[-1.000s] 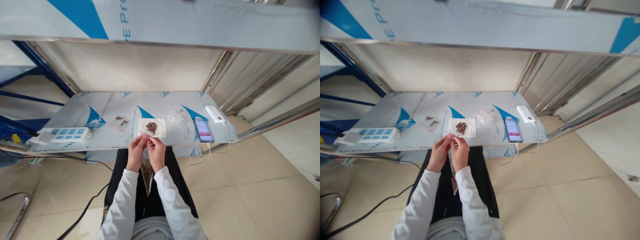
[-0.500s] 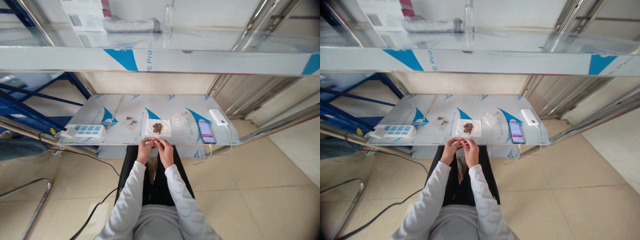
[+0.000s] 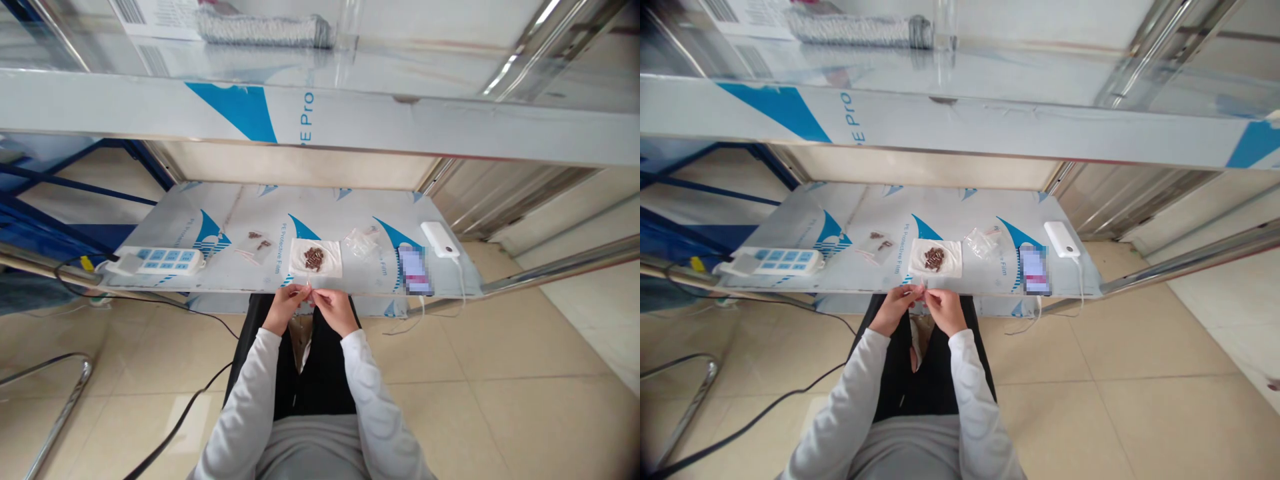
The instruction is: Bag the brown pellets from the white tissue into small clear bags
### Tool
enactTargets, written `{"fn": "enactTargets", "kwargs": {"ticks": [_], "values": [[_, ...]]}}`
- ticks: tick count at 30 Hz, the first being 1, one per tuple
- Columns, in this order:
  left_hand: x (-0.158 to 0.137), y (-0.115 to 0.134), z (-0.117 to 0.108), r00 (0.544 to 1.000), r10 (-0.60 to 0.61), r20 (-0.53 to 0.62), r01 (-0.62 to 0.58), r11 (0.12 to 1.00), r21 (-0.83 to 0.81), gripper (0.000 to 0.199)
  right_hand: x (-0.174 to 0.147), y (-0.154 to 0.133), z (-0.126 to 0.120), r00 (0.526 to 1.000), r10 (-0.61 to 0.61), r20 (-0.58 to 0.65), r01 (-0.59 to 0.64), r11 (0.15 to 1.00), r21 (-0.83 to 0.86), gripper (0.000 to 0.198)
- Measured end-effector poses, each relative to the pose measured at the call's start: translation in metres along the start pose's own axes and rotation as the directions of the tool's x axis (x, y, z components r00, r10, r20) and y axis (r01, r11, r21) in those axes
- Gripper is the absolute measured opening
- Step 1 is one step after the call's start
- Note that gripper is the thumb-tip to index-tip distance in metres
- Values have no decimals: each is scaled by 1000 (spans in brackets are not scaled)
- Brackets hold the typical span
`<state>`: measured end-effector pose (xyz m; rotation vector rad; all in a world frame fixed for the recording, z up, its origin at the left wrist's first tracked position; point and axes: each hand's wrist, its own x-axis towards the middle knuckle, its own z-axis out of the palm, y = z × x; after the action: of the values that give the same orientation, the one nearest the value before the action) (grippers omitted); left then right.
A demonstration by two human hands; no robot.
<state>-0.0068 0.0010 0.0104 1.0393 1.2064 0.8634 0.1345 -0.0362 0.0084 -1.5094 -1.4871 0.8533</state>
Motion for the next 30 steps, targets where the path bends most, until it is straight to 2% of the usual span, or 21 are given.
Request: {"fn": "enactTargets", "kwargs": {"ticks": [2,4,7,8,9,11,13,16,18,20,22,27,30], "values": [[1,4,1,996,62,-57,-58,997,59,22,2,-4,-4,998,23,-65,-27,997,-66,30],[1,11,2,980,168,-110,-141,965,221,16,5,-7,-6,981,50,-185,-84,981,-177,27],[-4,25,4,935,343,-88,-236,789,566,12,9,-9,-8,944,8,-330,-117,943,-313,19],[-6,29,6,929,366,-61,-247,734,633,11,10,-9,-9,942,-36,-334,-76,946,-315,20],[-7,33,7,932,361,-38,-249,710,659,9,10,-9,-10,948,-84,-307,-7,959,-284,29],[-9,38,10,944,330,2,-246,702,668,7,11,-9,-13,966,-165,-200,134,979,-156,53],[-9,41,11,945,324,36,-258,679,687,8,11,-11,-18,978,-204,-51,205,979,12,60],[-9,41,9,925,369,93,-321,623,713,13,11,-13,-25,971,-209,117,180,959,218,50],[-9,42,8,919,376,119,-348,629,696,16,11,-14,-28,964,-197,177,142,949,281,54],[-9,44,7,926,363,105,-336,663,669,18,13,-11,-26,966,-179,184,120,949,293,66],[-9,46,7,935,348,72,-308,693,652,18,15,-7,-20,977,-159,140,111,947,300,70],[-8,49,6,941,336,33,-273,700,660,16,18,4,1,996,-82,47,49,878,476,54],[-7,51,-1,938,346,13,-267,697,666,23,24,12,2,999,-41,25,22,859,511,50]]}}
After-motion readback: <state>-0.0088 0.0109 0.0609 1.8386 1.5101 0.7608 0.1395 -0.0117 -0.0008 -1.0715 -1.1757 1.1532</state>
